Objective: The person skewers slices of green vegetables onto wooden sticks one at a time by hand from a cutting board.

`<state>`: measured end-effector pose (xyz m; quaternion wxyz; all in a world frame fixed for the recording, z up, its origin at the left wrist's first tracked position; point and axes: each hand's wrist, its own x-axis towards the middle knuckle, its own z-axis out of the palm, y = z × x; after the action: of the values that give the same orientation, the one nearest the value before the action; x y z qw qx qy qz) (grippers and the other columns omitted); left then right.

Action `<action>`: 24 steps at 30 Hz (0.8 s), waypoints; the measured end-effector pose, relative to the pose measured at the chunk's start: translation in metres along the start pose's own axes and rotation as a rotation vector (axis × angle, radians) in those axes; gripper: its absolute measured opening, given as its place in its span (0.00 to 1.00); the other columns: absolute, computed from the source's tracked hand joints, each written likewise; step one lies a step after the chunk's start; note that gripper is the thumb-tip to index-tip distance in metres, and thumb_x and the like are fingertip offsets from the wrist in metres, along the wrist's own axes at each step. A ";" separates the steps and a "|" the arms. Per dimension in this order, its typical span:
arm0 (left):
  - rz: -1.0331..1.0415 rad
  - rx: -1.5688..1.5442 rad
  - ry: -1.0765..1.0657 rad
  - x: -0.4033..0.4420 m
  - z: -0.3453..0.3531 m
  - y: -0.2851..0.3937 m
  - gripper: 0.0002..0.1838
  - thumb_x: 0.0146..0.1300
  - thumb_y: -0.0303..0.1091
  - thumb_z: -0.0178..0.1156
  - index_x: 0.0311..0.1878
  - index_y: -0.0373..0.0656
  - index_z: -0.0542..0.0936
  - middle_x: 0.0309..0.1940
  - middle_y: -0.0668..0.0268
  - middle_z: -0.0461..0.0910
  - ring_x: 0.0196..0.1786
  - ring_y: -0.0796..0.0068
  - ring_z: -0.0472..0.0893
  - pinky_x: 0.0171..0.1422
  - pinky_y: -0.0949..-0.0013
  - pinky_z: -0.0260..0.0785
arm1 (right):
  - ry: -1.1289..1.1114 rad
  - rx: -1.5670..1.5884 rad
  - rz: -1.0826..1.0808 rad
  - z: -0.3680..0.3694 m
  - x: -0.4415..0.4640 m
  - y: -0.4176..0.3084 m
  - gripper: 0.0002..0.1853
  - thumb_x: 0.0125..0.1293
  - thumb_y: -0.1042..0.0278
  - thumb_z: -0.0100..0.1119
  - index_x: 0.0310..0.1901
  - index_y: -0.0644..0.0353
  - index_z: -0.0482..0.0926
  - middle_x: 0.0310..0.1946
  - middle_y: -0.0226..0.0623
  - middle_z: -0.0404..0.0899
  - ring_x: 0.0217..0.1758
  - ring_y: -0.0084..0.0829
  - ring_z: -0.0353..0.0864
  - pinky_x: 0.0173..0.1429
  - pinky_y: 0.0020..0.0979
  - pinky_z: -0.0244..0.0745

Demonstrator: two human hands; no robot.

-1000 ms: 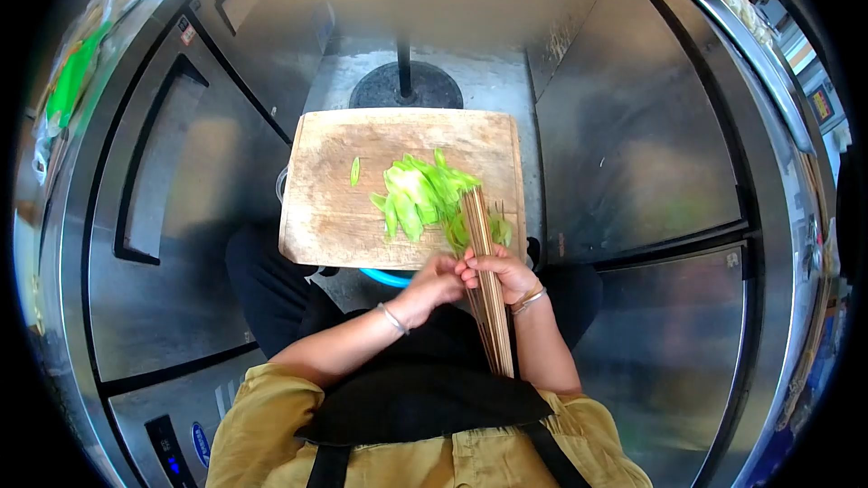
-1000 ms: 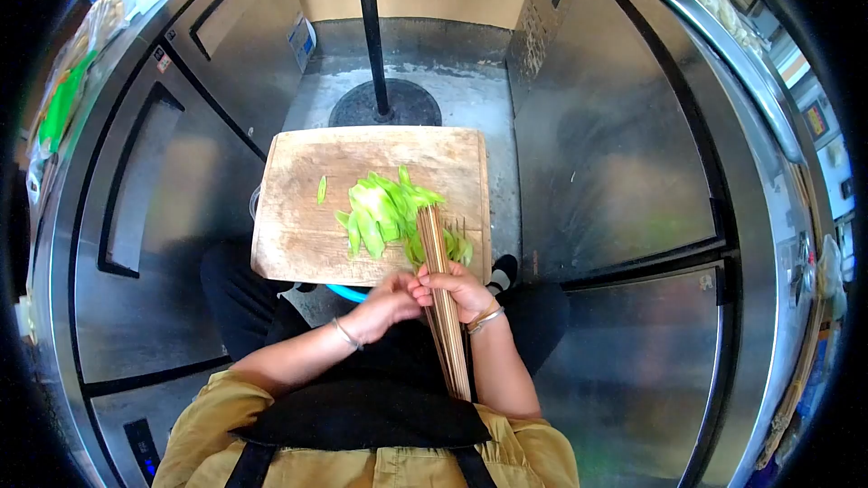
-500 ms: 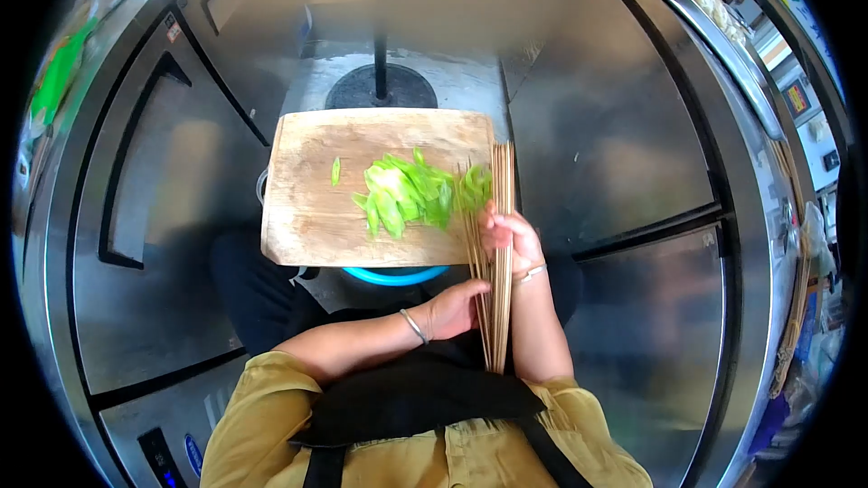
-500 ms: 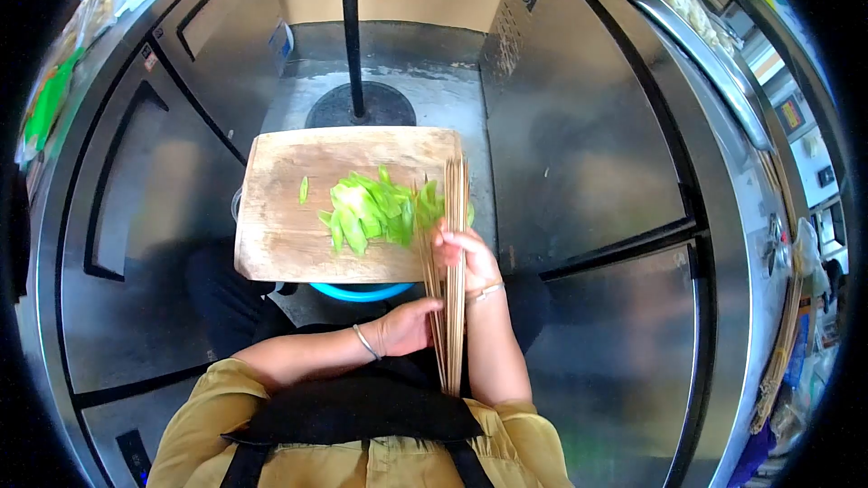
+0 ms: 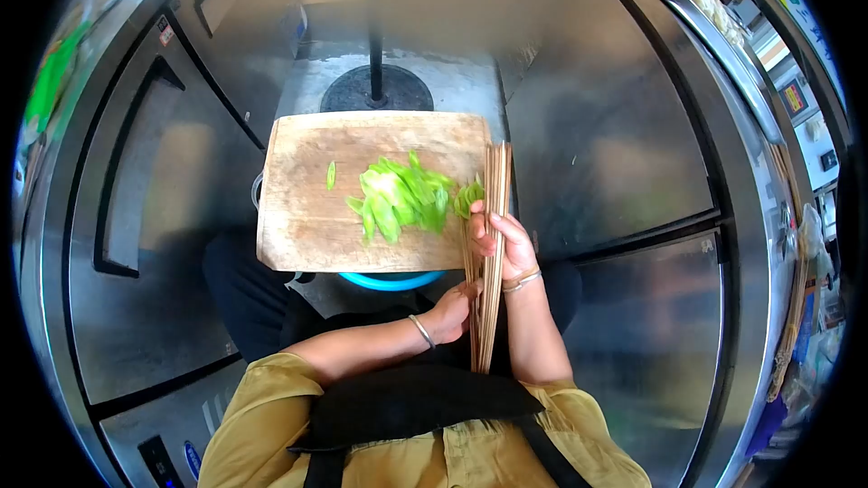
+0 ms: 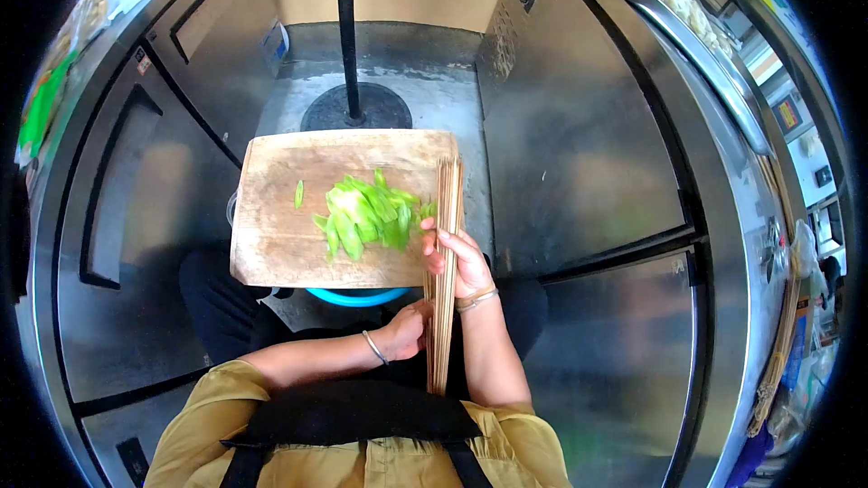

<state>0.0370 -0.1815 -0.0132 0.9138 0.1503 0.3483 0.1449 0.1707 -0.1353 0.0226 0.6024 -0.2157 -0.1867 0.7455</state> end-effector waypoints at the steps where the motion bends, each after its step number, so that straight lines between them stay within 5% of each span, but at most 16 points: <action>1: 0.006 0.000 0.005 0.002 -0.002 -0.001 0.12 0.68 0.40 0.41 0.40 0.44 0.70 0.28 0.68 0.73 0.30 0.73 0.75 0.35 0.68 0.71 | -0.006 0.002 0.003 0.000 0.000 -0.001 0.13 0.61 0.67 0.51 0.44 0.65 0.71 0.27 0.37 0.75 0.21 0.20 0.67 0.24 0.19 0.64; 7: -0.030 0.001 -0.115 0.008 -0.021 -0.005 0.12 0.68 0.41 0.40 0.43 0.47 0.70 0.34 0.70 0.74 0.36 0.73 0.76 0.44 0.65 0.70 | 0.274 -0.106 0.123 -0.019 0.007 0.020 0.08 0.60 0.69 0.52 0.37 0.65 0.73 0.31 0.43 0.77 0.29 0.28 0.75 0.35 0.26 0.73; 9: -0.084 0.143 -0.127 0.002 -0.029 0.002 0.14 0.66 0.41 0.45 0.49 0.45 0.68 0.40 0.68 0.74 0.42 0.75 0.75 0.49 0.66 0.68 | 0.264 -0.113 0.121 -0.025 0.008 0.017 0.06 0.58 0.71 0.52 0.34 0.65 0.74 0.34 0.43 0.76 0.33 0.28 0.75 0.41 0.27 0.73; 12: 0.030 0.566 -0.088 -0.017 -0.038 0.029 0.16 0.64 0.40 0.50 0.50 0.41 0.67 0.40 0.66 0.74 0.41 0.77 0.74 0.46 0.71 0.70 | 0.276 -0.108 0.109 -0.028 0.006 0.012 0.06 0.57 0.71 0.53 0.34 0.64 0.74 0.32 0.38 0.76 0.28 0.24 0.73 0.36 0.23 0.70; 14: 0.270 0.626 0.042 -0.022 -0.059 0.050 0.09 0.64 0.30 0.49 0.46 0.41 0.70 0.35 0.65 0.75 0.34 0.76 0.76 0.39 0.75 0.71 | 0.193 -0.156 0.187 -0.031 0.004 0.007 0.06 0.57 0.71 0.53 0.34 0.63 0.75 0.26 0.33 0.74 0.25 0.21 0.69 0.32 0.21 0.67; 17: 1.014 1.007 0.485 0.003 -0.124 0.079 0.05 0.59 0.21 0.51 0.38 0.39 0.69 0.28 0.70 0.71 0.30 0.82 0.72 0.35 0.78 0.68 | 0.256 -0.238 0.149 -0.026 0.007 0.011 0.06 0.57 0.71 0.53 0.33 0.63 0.75 0.23 0.29 0.72 0.23 0.19 0.67 0.29 0.20 0.64; 21: 0.922 1.202 0.916 -0.003 -0.126 0.121 0.17 0.47 0.25 0.65 0.39 0.39 0.68 0.28 0.65 0.72 0.29 0.77 0.74 0.34 0.74 0.69 | 0.258 -0.248 0.174 -0.026 0.012 0.015 0.05 0.56 0.73 0.54 0.34 0.63 0.75 0.24 0.30 0.73 0.23 0.19 0.68 0.28 0.19 0.65; 24: 0.858 1.318 0.979 0.011 -0.142 0.129 0.18 0.44 0.26 0.66 0.37 0.40 0.69 0.26 0.65 0.72 0.28 0.76 0.74 0.32 0.72 0.69 | 0.279 -0.294 0.191 -0.024 0.012 0.014 0.06 0.56 0.73 0.56 0.35 0.62 0.74 0.24 0.30 0.73 0.24 0.19 0.70 0.28 0.19 0.66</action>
<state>-0.0724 -0.0354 -0.0720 0.2628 0.6778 0.6221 0.2908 0.1700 -0.1256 -0.0065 0.5110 -0.4191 -0.1869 0.7269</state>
